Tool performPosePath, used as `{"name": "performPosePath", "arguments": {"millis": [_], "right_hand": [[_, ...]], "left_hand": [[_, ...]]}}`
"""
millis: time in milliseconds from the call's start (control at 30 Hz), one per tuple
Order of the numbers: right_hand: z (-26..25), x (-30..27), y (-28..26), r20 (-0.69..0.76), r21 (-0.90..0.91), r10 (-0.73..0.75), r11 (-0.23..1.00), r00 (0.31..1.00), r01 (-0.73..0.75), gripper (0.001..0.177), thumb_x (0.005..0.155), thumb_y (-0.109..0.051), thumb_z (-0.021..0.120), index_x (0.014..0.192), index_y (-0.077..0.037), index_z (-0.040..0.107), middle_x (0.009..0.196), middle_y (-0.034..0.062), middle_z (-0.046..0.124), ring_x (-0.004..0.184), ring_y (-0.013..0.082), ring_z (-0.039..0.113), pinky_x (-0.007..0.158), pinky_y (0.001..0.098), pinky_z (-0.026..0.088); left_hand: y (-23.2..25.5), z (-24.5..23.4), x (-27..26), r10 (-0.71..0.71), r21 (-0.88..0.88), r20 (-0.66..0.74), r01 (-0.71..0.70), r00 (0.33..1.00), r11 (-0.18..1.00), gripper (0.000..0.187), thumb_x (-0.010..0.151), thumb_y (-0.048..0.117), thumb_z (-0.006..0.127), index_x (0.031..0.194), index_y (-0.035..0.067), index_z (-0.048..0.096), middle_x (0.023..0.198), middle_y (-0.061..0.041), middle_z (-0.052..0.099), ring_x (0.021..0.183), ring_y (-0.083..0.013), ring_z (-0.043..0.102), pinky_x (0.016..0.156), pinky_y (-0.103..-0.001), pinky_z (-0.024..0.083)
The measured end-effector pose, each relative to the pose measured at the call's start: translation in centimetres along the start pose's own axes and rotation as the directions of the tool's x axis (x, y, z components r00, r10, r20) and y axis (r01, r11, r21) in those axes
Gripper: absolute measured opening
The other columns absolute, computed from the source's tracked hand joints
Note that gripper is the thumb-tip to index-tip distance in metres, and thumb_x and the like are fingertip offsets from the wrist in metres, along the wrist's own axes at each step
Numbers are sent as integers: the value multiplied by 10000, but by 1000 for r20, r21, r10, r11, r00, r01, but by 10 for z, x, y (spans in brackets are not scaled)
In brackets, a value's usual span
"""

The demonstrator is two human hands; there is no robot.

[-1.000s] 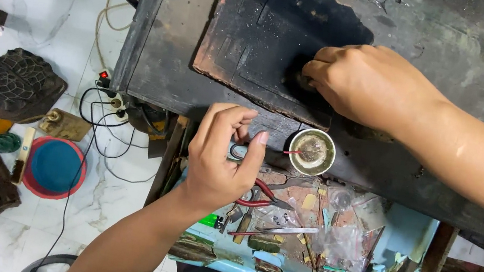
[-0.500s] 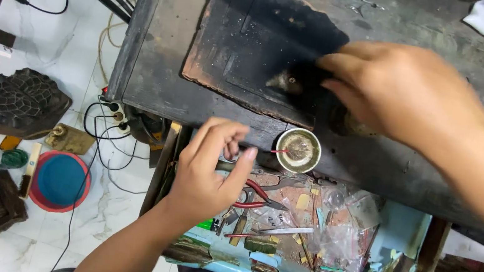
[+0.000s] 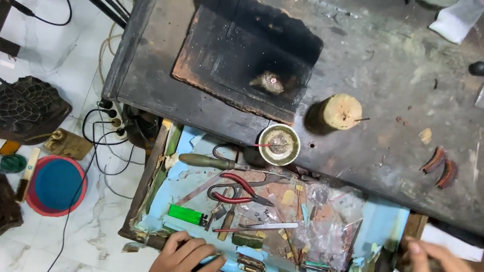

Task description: Assembling and soldering small metal jewelry components on a workbench using tweezers and a hand torch.

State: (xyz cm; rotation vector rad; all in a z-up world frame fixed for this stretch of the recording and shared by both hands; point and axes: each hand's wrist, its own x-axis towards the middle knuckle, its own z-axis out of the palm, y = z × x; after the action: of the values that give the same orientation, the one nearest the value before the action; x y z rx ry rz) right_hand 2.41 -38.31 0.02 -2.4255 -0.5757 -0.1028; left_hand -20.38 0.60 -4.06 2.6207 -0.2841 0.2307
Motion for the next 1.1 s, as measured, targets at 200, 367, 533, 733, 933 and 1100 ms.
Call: {"name": "performPosePath", "arguments": {"millis": [200,367,533,733,933,1100], "right_hand": [[40,-42,20,-289,-46,222,968,931,-245,237,1162,-35,773,971,102,738,880,190,678,800,234,600,759,375,443],[60,-1,-32,-187,288,-17,955,982,71,210,938,-3,669,741,62,705,703,165,673,608,238,638,686,363,571],[84,39,-83,-68,457,-255,851,964,258,200,881,-73,681,696,-6,716,633,87,697,544,198,667,562,282,581],[112,51,-110,1,561,-295,791,956,243,187,868,-100,729,697,-27,713,641,64,705,554,197,659,571,293,568],[115,37,-110,-47,550,-233,806,971,219,203,886,-115,709,708,-18,725,651,73,715,568,201,666,577,292,573],[119,35,-132,-102,601,-270,751,958,275,304,947,-167,635,706,-7,727,658,84,738,551,220,689,553,291,590]], "left_hand": [[-1,-3,7,36,24,-86,-34,996,999,147,1000,210,684,1137,194,735,1055,-72,703,955,-258,664,777,-488,474],[-3,-7,49,-65,-43,-276,55,959,998,135,956,186,753,1086,150,742,1029,-99,679,927,-284,650,802,-490,472],[-21,-2,84,-111,38,-355,133,928,990,273,882,315,862,1050,162,710,1063,-74,652,1001,-288,609,883,-482,473],[-53,-9,106,-36,82,-450,82,892,993,432,819,473,901,1052,163,711,1107,-76,623,1063,-282,565,939,-442,448],[-202,-107,119,-223,-260,-808,8,545,965,328,935,406,504,979,86,565,938,-59,554,874,-213,499,837,-398,380],[-330,-156,192,-760,-760,-584,138,283,635,304,956,387,402,1109,216,602,1146,3,654,993,-146,591,854,-338,473]]}}
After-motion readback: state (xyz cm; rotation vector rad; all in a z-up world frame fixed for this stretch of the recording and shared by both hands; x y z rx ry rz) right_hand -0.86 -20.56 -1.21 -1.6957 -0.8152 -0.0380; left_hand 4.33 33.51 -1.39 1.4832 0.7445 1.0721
